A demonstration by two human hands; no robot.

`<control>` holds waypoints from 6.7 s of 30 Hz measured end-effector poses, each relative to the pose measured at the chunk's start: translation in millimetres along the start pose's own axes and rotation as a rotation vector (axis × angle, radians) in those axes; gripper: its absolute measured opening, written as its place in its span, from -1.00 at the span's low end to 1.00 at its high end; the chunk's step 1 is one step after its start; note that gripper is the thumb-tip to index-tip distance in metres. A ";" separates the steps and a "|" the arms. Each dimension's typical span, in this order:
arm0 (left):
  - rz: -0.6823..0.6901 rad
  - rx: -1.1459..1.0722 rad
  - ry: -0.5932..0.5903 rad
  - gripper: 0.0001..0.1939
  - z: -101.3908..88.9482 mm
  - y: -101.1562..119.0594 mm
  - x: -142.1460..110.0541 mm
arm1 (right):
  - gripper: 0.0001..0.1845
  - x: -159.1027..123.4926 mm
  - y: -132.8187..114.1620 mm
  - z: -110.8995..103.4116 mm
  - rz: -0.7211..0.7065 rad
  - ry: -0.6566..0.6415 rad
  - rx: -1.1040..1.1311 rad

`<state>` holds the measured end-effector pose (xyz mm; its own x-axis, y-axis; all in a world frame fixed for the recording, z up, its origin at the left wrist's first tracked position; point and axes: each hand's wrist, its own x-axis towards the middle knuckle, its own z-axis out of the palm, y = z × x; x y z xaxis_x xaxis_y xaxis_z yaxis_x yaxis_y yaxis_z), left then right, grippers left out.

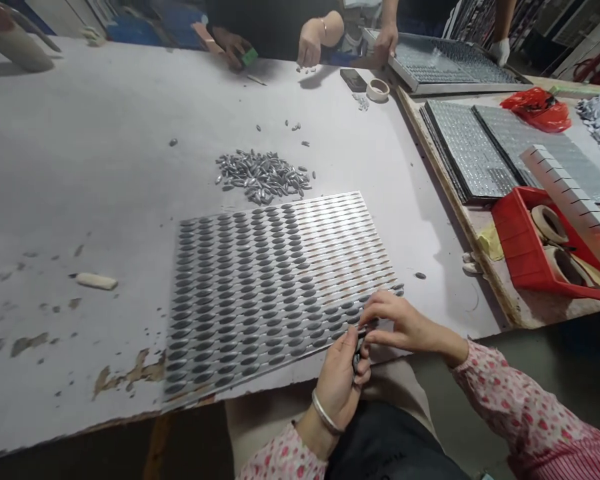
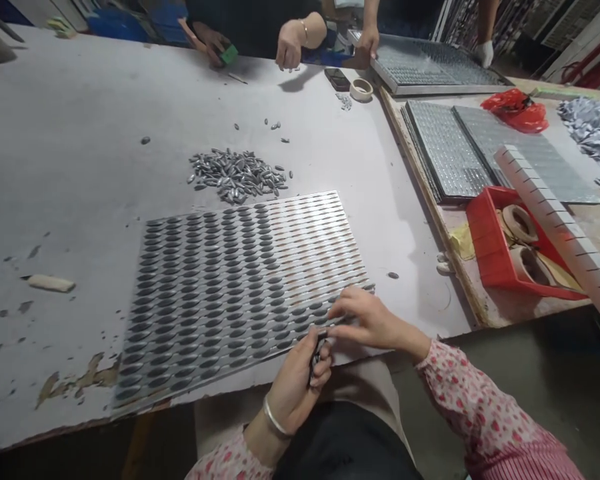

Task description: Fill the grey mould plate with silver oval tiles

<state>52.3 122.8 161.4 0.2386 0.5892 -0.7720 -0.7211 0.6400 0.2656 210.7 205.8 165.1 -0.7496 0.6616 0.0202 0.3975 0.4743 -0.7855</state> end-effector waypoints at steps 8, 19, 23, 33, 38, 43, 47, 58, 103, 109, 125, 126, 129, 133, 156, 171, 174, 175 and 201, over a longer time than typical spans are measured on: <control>0.100 -0.084 -0.015 -0.61 -13.5 8.1 -5.8 | -0.88 40.9 1.9 6.0 0.006 0.027 -0.018; 0.068 -0.128 0.063 -0.65 -19.6 9.2 -15.0 | -0.95 79.5 29.6 8.4 -0.050 -0.155 -0.488; 0.050 -0.126 0.067 -0.66 -22.3 6.0 -13.2 | -0.96 72.9 39.3 6.1 0.027 -0.051 -0.271; 0.086 -0.152 0.131 -0.68 -18.0 7.0 -13.0 | -0.95 68.8 26.5 23.9 0.062 -0.099 -0.137; 0.096 -0.192 0.149 -0.72 -20.6 4.4 -11.4 | -0.94 72.0 28.1 35.0 0.048 -0.048 -0.259; 0.092 -0.262 0.169 -0.77 -19.7 5.0 -8.6 | -0.86 68.5 12.3 24.5 0.093 0.025 -0.126; 0.084 -0.323 0.136 -0.86 -14.7 5.4 -5.5 | -0.76 55.5 -5.9 9.4 -0.010 -0.137 0.237; -0.026 -0.234 0.114 -0.83 -9.7 10.7 -10.5 | -0.84 40.1 25.3 11.9 0.380 0.113 0.077; 0.042 -0.114 0.077 -0.60 -6.3 -0.8 -0.4 | -0.95 31.7 47.7 0.1 0.136 0.049 -0.383; 0.069 -0.163 0.121 -0.63 1.5 2.1 4.3 | -0.83 20.8 19.1 -2.3 0.131 0.048 0.019; -0.077 -0.145 0.088 -0.87 8.5 3.5 0.5 | -0.84 4.4 45.9 -17.3 0.420 0.239 0.111; -0.067 -0.146 0.066 -0.88 7.4 2.4 0.9 | -0.87 5.0 46.0 -15.3 0.413 0.248 0.089; -0.051 -0.127 0.013 -0.83 5.0 1.5 1.2 | -0.93 6.2 44.2 -8.6 0.393 0.300 -0.018; -0.027 -0.092 0.033 -0.81 5.3 4.2 0.2 | -0.95 4.6 44.6 -4.4 0.372 0.334 -0.175; -0.090 -0.073 0.019 -0.78 16.9 5.4 4.2 | -0.82 -9.1 46.7 -31.2 0.311 0.262 0.071; -0.037 -0.106 0.029 -0.85 13.4 5.5 6.2 | -0.89 -5.7 56.4 -32.9 0.277 0.246 -0.275; -0.003 -0.107 0.030 -0.82 13.8 6.7 4.3 | -0.86 -5.4 34.9 -23.4 0.203 0.169 -0.121; 0.011 -0.107 0.035 -0.82 14.0 7.3 3.4 | -0.84 -4.5 26.7 -18.7 0.162 0.114 -0.044; 0.152 -0.249 0.190 -0.80 -8.3 16.6 -7.3 | -0.74 66.6 15.7 36.4 0.292 0.158 -0.478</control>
<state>33.2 125.0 166.7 0.0075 0.5512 -0.8343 -0.8812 0.3980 0.2550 147.7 236.2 131.6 -0.4990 0.8659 -0.0344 0.7984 0.4440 -0.4067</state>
